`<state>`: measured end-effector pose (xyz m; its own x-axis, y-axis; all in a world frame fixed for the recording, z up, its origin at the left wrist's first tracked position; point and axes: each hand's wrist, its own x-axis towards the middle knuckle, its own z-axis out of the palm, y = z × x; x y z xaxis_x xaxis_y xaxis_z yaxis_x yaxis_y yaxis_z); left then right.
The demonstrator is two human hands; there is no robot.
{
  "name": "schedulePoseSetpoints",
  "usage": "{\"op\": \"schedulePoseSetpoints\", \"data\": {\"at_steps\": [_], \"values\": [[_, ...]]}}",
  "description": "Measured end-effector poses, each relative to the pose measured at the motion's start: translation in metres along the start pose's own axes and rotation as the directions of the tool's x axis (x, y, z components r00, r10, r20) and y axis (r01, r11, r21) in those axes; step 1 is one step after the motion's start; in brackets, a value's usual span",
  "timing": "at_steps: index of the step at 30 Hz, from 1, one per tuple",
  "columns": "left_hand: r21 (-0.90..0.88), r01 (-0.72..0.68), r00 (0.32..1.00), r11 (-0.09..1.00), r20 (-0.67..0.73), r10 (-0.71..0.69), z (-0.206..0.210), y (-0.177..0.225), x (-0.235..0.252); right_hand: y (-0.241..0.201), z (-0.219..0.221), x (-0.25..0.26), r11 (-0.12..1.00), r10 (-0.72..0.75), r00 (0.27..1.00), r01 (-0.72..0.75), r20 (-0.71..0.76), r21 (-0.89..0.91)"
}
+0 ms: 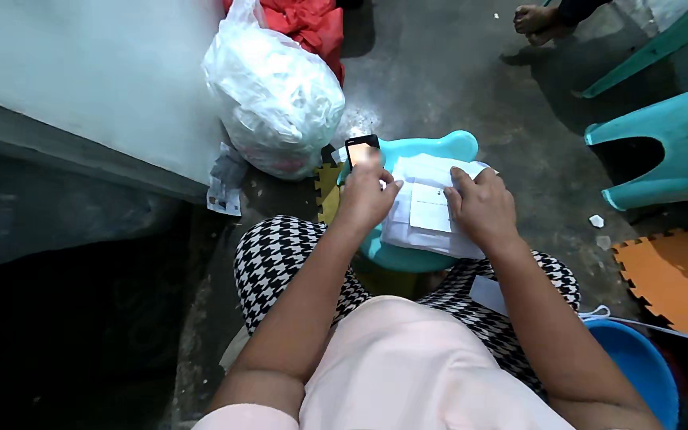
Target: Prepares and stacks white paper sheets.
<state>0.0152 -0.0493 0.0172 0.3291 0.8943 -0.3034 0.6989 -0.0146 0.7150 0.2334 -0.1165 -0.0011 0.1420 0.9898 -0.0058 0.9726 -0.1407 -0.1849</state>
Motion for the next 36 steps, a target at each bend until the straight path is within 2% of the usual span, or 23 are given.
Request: {"op": "schedulePoseSetpoints", "data": {"at_steps": [7, 10, 15, 18, 20, 21, 23, 24, 25, 27, 30, 32, 33, 34, 36], "values": [[-0.072, 0.070, 0.996, 0.995, -0.046, -0.073, 0.016, 0.001, 0.037, -0.001, 0.006, -0.003, 1.000, 0.009, 1.000, -0.009, -0.023, -0.029], [-0.027, 0.082, 0.990, 0.996, -0.109, -0.084, 0.022, 0.004, 0.041, 0.000, 0.007, -0.003, 0.999, -0.001, 0.999, -0.001, -0.033, -0.037], [0.054, 0.082, 0.995, 0.995, -0.057, -0.079, 0.023, 0.004, 0.044, 0.000, 0.009, -0.003, 0.999, -0.012, 0.999, 0.010, -0.038, -0.051], [0.119, 0.082, 0.988, 0.990, -0.139, -0.065, 0.020, 0.007, 0.042, -0.001, 0.009, -0.004, 0.999, -0.009, 0.999, 0.007, -0.036, -0.044], [0.164, -0.030, 0.973, 0.986, -0.220, 0.066, 0.022, 0.006, 0.037, -0.001, 0.009, -0.004, 0.999, -0.011, 0.999, 0.009, -0.035, -0.046], [0.201, -0.162, 0.950, 0.966, -0.233, 0.208, 0.026, 0.006, 0.034, 0.000, 0.010, -0.004, 0.999, -0.011, 0.999, 0.009, -0.037, -0.046], [0.291, -0.399, 0.885, 0.869, -0.126, 0.449, 0.043, 0.009, 0.026, 0.000, 0.011, -0.005, 0.999, -0.017, 0.999, 0.015, -0.047, -0.050], [0.341, -0.459, 0.866, 0.821, -0.033, 0.498, 0.053, 0.012, 0.019, 0.000, 0.011, -0.005, 0.999, -0.025, 0.998, 0.022, -0.054, -0.049], [0.388, -0.483, 0.862, 0.785, 0.052, 0.505, 0.062, 0.016, 0.010, 0.000, 0.010, -0.005, 0.998, -0.033, 0.998, 0.030, -0.056, -0.051], [0.461, -0.431, 0.899, 0.776, 0.145, 0.413, 0.070, 0.020, -0.005, 0.000, 0.008, -0.005, 0.997, -0.046, 0.997, 0.043, -0.057, -0.057], [0.486, -0.232, 0.973, 0.843, 0.112, 0.203, 0.062, 0.019, -0.015, 0.000, 0.009, -0.007, 0.997, -0.051, 0.997, 0.047, -0.058, -0.066], [0.493, -0.122, 0.992, 0.862, 0.086, 0.091, 0.050, 0.022, -0.018, 0.001, 0.009, -0.008, 0.996, -0.050, 0.997, 0.046, -0.050, -0.070], [0.506, -0.121, 0.993, 0.854, 0.063, 0.103, 0.048, 0.023, -0.020, 0.001, 0.009, -0.008, 0.996, -0.050, 0.998, 0.046, -0.046, -0.074], [0.512, -0.169, 0.984, 0.842, 0.035, 0.176, 0.050, 0.022, -0.021, 0.001, 0.008, -0.008, 0.996, -0.050, 0.998, 0.047, -0.043, -0.076], [0.496, -0.320, 0.939, 0.807, 0.052, 0.340, 0.058, 0.021, -0.025, 0.000, 0.009, -0.008, 0.995, -0.053, 0.998, 0.049, -0.041, -0.082]]}}
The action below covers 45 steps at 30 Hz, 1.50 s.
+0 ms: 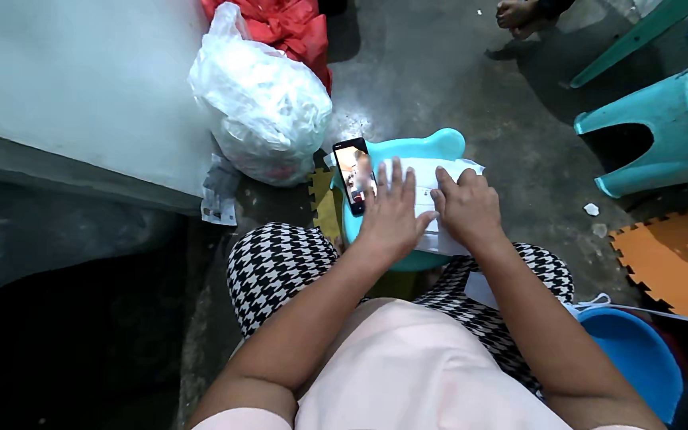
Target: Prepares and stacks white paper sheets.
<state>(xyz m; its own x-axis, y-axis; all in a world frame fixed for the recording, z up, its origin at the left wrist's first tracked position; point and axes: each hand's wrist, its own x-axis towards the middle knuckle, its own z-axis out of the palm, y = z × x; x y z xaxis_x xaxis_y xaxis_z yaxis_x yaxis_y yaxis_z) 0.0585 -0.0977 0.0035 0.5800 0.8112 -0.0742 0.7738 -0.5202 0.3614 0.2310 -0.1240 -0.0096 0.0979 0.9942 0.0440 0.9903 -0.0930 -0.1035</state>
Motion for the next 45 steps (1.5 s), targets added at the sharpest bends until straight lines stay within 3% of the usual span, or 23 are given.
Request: {"op": "schedulePoseSetpoints", "data": {"at_steps": [2, 4, 8, 11, 20, 24, 26, 28, 30, 32, 35, 38, 40, 42, 45], "values": [[-0.016, -0.068, 0.993, 0.998, 0.096, 0.070, 0.001, 0.006, -0.002, -0.001, -0.001, 0.000, 1.000, 0.010, 1.000, -0.009, 0.016, -0.008], [-0.057, -0.019, 0.988, 0.998, 0.153, 0.028, -0.002, 0.004, -0.002, -0.001, -0.002, 0.001, 1.000, 0.010, 1.000, -0.010, 0.023, -0.013], [-0.172, 0.154, 0.987, 0.973, -0.017, -0.159, -0.012, -0.026, 0.008, 0.001, 0.001, -0.001, 1.000, 0.002, 1.000, -0.002, 0.008, 0.006], [-0.253, 0.196, 0.965, 0.947, -0.120, -0.232, -0.018, -0.041, 0.018, 0.001, 0.002, 0.000, 1.000, 0.006, 1.000, -0.006, 0.011, 0.011], [-0.089, 0.102, 0.979, 0.991, -0.168, -0.115, -0.003, -0.036, 0.040, 0.000, 0.001, 0.001, 0.999, 0.025, 0.999, -0.026, 0.039, 0.022], [-0.110, 0.128, 0.960, 0.986, -0.235, -0.151, -0.006, -0.037, 0.039, 0.001, 0.001, 0.002, 1.000, 0.028, 0.998, -0.029, 0.052, 0.012], [-0.176, 0.056, 0.959, 0.983, -0.266, -0.103, -0.005, -0.026, 0.029, 0.001, 0.001, 0.002, 0.999, 0.035, 0.998, -0.035, 0.054, 0.007], [-0.173, -0.118, 0.955, 0.978, -0.291, 0.064, 0.009, -0.008, 0.017, 0.001, 0.000, 0.002, 0.999, 0.033, 0.998, -0.034, 0.050, 0.016], [-0.164, -0.254, 0.951, 0.953, -0.219, 0.216, 0.024, 0.008, 0.009, -0.001, -0.003, 0.002, 0.999, 0.034, 0.998, -0.036, 0.055, 0.027], [-0.132, -0.242, 0.968, 0.961, -0.102, 0.229, 0.027, 0.015, 0.003, -0.001, -0.003, 0.002, 0.999, 0.033, 0.998, -0.034, 0.049, 0.029], [-0.120, -0.024, 0.993, 0.992, 0.115, 0.038, 0.006, 0.015, -0.002, 0.001, -0.001, 0.001, 1.000, 0.009, 1.000, -0.009, 0.022, 0.021], [-0.087, 0.215, 0.934, 0.973, 0.311, -0.178, -0.020, 0.014, -0.006, 0.001, 0.001, 0.002, 1.000, 0.014, 0.999, -0.015, 0.036, 0.013], [-0.082, 0.212, 0.937, 0.974, 0.299, -0.179, -0.026, 0.017, -0.009, 0.001, 0.002, 0.003, 1.000, 0.016, 0.999, -0.016, 0.040, 0.009], [-0.106, 0.109, 0.973, 0.988, 0.215, -0.084, -0.019, 0.019, -0.008, 0.000, 0.000, 0.004, 1.000, 0.020, 0.998, -0.020, 0.053, 0.014], [-0.080, 0.060, 0.966, 0.995, 0.256, -0.038, -0.012, 0.021, -0.001, -0.002, -0.002, 0.004, 1.000, 0.024, 0.998, -0.025, 0.061, 0.015]]}}
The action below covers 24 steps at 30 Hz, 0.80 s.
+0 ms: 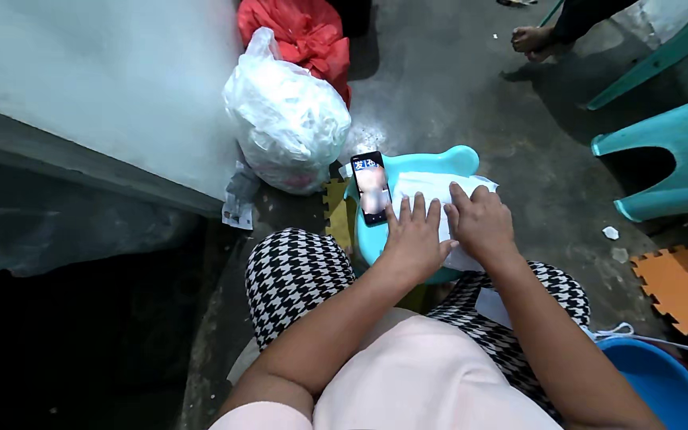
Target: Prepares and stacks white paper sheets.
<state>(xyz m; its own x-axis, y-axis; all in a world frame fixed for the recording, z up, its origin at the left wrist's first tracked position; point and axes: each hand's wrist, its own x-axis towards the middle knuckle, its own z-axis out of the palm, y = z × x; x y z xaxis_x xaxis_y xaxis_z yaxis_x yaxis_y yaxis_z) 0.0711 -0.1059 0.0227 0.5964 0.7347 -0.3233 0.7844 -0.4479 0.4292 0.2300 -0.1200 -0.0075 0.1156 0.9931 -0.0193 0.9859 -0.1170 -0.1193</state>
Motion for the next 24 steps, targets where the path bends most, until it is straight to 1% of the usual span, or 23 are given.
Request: {"op": "schedulePoseSetpoints", "data": {"at_steps": [2, 5, 8, 24], "values": [[0.005, 0.029, 0.999, 1.000, 0.026, -0.030, -0.001, 0.001, 0.001, 0.001, 0.001, -0.001, 1.000, -0.005, 1.000, 0.005, -0.010, 0.008], [-0.038, 0.091, 0.996, 0.995, 0.012, -0.091, -0.005, 0.000, -0.003, 0.001, 0.000, -0.002, 0.999, 0.010, 1.000, -0.010, 0.006, 0.035], [-0.032, 0.125, 0.992, 0.992, -0.012, -0.126, -0.004, -0.002, -0.003, 0.001, 0.002, -0.001, 1.000, -0.002, 1.000, 0.002, -0.014, 0.016], [-0.068, 0.181, 0.980, 0.981, -0.071, -0.185, 0.010, -0.008, 0.012, 0.000, 0.003, -0.004, 0.999, -0.022, 0.998, 0.019, -0.061, -0.041]]}}
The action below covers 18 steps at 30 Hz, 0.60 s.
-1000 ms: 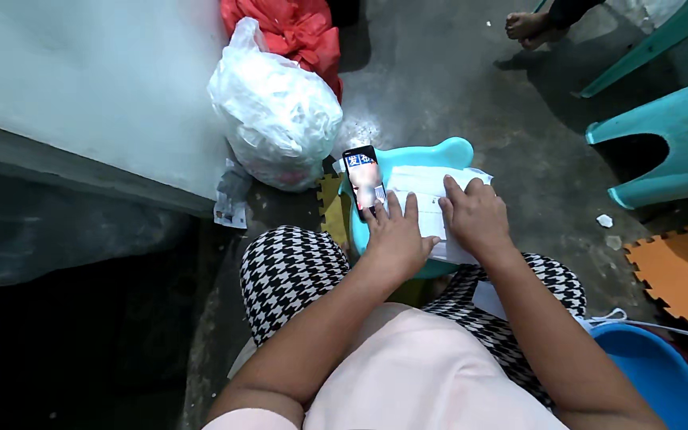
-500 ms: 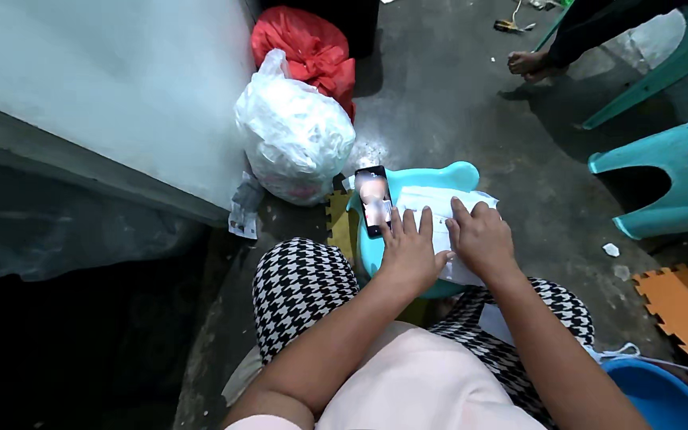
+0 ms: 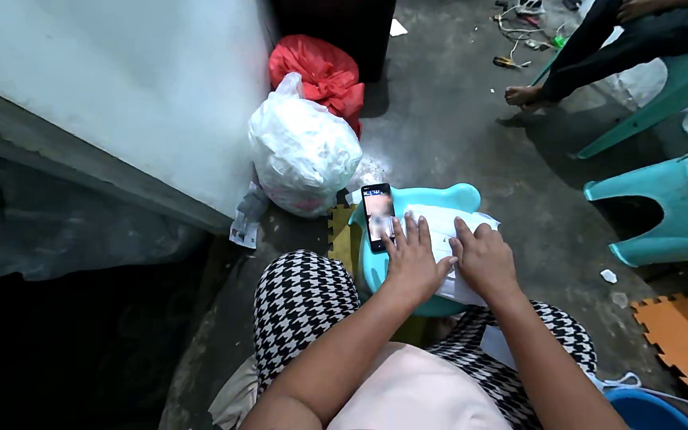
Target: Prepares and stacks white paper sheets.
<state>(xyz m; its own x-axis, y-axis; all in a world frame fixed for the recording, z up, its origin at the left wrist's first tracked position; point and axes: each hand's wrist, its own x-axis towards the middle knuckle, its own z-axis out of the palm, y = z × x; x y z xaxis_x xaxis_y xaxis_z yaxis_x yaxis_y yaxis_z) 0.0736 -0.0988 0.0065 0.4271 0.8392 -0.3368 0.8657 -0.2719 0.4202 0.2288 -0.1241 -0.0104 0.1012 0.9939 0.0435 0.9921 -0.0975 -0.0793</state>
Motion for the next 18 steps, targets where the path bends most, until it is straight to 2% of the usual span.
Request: {"op": "schedulePoseSetpoints", "data": {"at_steps": [10, 18], "values": [[-0.035, -0.036, 0.998, 0.999, -0.050, 0.035, -0.002, -0.002, -0.001, 0.001, 0.000, 0.001, 1.000, -0.005, 1.000, 0.005, 0.003, 0.016], [-0.047, 0.061, 0.998, 0.997, -0.024, -0.063, -0.010, -0.008, -0.001, 0.003, 0.003, -0.001, 1.000, -0.020, 0.999, 0.021, -0.026, 0.020]]}}
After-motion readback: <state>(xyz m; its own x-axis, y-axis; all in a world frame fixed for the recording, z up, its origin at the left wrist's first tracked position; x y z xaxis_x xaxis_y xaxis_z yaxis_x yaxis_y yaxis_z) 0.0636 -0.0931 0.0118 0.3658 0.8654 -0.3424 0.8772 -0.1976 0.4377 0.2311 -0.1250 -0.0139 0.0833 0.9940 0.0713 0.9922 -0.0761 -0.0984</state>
